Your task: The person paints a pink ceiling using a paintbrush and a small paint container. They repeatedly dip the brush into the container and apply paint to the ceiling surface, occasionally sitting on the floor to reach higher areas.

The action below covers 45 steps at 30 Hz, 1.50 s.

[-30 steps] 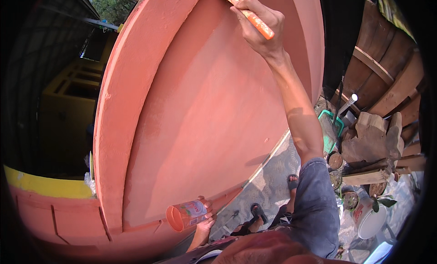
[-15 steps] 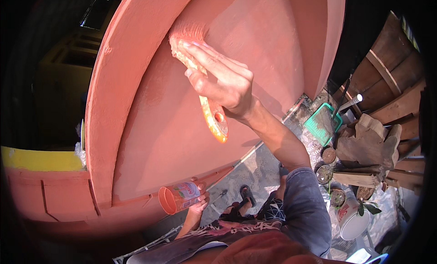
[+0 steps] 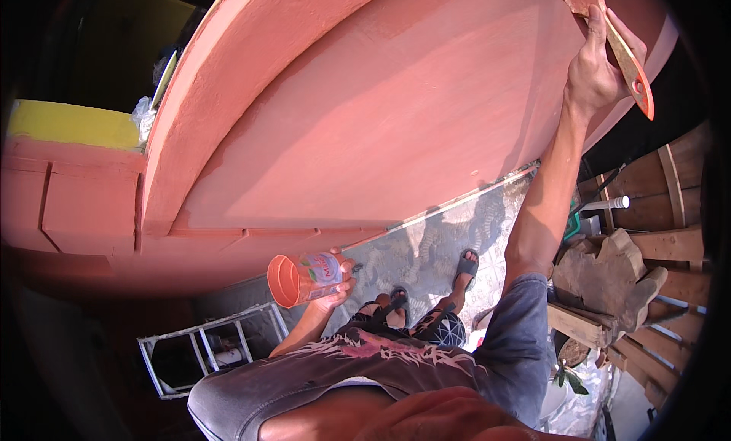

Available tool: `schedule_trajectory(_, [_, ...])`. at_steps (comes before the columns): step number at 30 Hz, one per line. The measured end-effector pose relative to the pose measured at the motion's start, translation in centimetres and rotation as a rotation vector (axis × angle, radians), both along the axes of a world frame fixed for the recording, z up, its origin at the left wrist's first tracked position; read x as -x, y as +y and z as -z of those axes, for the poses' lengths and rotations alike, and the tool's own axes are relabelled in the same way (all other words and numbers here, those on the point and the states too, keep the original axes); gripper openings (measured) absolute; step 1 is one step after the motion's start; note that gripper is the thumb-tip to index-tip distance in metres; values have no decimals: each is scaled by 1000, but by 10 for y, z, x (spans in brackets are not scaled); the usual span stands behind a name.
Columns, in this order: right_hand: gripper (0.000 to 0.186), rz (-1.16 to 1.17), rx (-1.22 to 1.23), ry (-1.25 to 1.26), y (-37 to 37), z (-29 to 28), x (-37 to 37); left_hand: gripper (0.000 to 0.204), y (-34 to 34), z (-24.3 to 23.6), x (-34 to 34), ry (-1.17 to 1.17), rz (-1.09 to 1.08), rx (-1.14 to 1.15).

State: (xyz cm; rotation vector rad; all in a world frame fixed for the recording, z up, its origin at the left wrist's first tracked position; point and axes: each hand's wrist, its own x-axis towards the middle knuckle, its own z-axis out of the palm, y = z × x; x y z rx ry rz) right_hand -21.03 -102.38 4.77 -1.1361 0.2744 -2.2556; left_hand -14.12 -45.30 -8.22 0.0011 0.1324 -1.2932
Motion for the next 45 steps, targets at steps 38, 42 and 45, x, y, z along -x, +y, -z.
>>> schedule_trajectory(38, [11,-568,37,76,317,-13,-126,29,275,22,-28,-44,-165,-58])
schedule_trajectory(42, [14,14,-5,64,231,-11,-80,28,284,31,-30,-19,-167,-44])
schedule_trajectory(45, [15,180,26,255,268,-12,-100,28,299,40,-22,-11,-218,-62])
